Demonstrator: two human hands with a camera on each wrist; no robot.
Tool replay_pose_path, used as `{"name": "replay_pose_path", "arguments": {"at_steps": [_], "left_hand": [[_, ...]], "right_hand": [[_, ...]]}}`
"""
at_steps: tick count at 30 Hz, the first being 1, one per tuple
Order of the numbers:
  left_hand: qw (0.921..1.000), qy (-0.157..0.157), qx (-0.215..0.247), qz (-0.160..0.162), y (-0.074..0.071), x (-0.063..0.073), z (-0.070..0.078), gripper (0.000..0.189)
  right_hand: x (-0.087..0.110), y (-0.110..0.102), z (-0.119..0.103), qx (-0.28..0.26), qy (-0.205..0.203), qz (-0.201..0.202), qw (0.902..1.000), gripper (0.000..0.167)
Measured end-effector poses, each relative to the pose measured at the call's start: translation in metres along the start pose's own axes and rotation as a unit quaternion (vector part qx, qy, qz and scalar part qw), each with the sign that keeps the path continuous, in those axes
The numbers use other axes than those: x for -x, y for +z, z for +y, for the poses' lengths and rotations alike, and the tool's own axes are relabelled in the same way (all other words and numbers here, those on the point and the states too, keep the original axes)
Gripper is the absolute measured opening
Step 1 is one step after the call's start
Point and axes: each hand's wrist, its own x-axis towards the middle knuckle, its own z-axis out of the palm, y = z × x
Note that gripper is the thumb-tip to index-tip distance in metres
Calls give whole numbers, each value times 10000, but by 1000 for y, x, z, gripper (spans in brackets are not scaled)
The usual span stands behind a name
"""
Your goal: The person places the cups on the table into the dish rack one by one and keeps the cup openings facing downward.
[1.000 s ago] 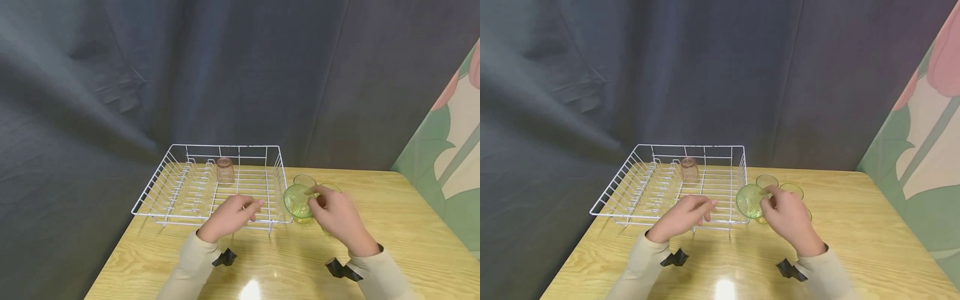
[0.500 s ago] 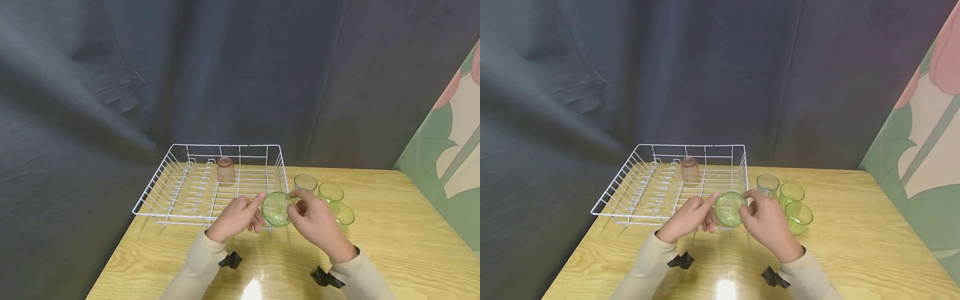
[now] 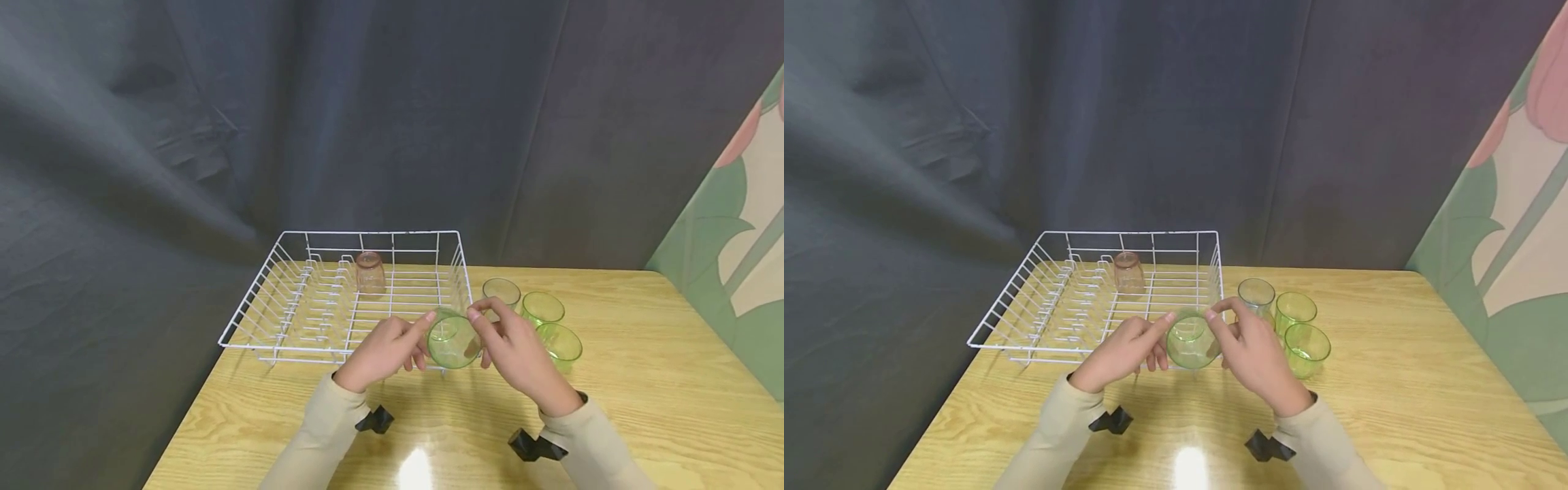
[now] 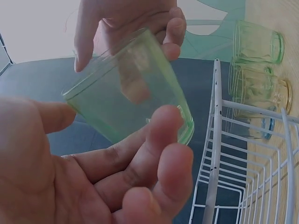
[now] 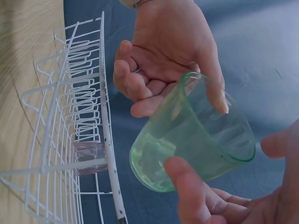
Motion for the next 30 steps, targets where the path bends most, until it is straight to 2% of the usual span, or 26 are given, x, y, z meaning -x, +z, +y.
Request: {"name": "replay_pose_path", "arguments": {"at_steps": [6,11,21,30], "left_hand": [[9994,68,-346,-49,-1,2,0,65],[9982,176,-557,-93,-3,3,1,61],[9995,-126,-280,29,-7,3,1,66],[9995,88,-319,-8,-10,4,-1,59]], "right_hand": [[-3,-2,1,-222,220,-196,9993,41],[-4,-2,4,-330,227,-410,9984,43],[-2,0,4,-547,39,-615,9966,49],[2,3,1,-198,-72,-611,9979,57]]}}
